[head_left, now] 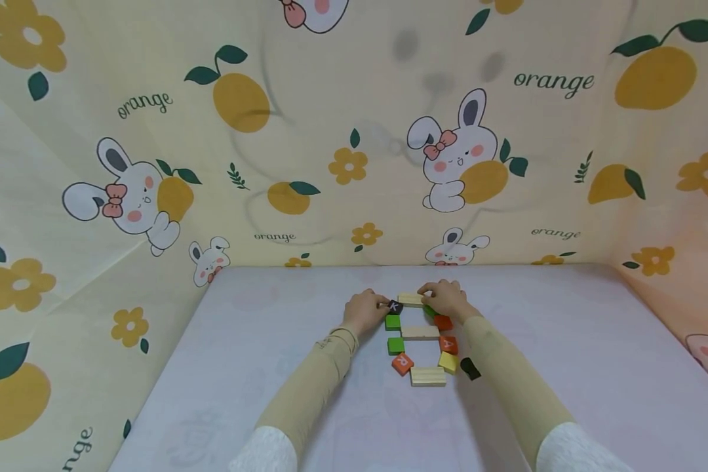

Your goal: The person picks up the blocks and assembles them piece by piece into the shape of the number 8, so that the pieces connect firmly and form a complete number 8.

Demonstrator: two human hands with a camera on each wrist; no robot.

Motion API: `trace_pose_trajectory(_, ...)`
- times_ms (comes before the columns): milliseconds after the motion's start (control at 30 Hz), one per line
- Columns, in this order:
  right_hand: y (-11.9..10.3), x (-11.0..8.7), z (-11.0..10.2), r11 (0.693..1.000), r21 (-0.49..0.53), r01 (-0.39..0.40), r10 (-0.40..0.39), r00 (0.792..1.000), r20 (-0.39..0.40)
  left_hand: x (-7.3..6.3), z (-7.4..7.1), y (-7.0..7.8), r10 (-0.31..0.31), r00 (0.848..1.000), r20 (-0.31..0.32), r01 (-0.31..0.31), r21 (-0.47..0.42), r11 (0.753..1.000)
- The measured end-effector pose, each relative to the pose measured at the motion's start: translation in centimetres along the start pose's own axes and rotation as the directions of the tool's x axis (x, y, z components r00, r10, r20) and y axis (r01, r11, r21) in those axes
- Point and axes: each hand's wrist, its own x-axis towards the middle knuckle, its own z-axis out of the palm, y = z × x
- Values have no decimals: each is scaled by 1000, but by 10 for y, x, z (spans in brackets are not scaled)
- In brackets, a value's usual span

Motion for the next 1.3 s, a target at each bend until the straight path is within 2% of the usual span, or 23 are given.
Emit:
trace_pose_trajectory(367, 2, 2, 1, 1000, 15, -4, 3, 1000, 25, -1, -1, 1, -12, 1000, 3, 12, -8, 1000)
trace_pose_trajectory(567, 6, 1, 1, 998, 60, -6, 6, 1000, 1, 1, -2, -1, 7, 1000, 22, -7, -10, 1000)
trace_pose_trajectory(667, 9, -5, -2, 996, 90, 14, -12, 1000, -26, 1, -3, -4, 43, 999, 34, -42, -22, 999)
trace_pose_trajectory(867, 18, -17, -12, 983, 130, 128, -116, 989, -95, -2, -10, -14, 73, 994, 75, -70, -53, 996)
trace_pose_trajectory(933, 21, -20, -17, 975, 156, 158, -142, 984, -111, -6, -14, -17, 74, 994, 78, -72, -30, 997)
trace_pose_trajectory(1067, 26, -28, -29, 958, 188, 217, -184, 967, -176, -12, -23, -23, 110, 993, 49, -114, 84, 990)
trace_pose_trajectory(1133, 29, -34, -35, 955, 198, 222, -181, 962, -205, -16, -29, -26, 137, 990, 29, -139, 131, 982)
trace_pose_trajectory(1300, 37, -56, -45, 953, 209, 219, -167, 956, -242, -26, -40, -32, 189, 981, -31, -182, 162, 970)
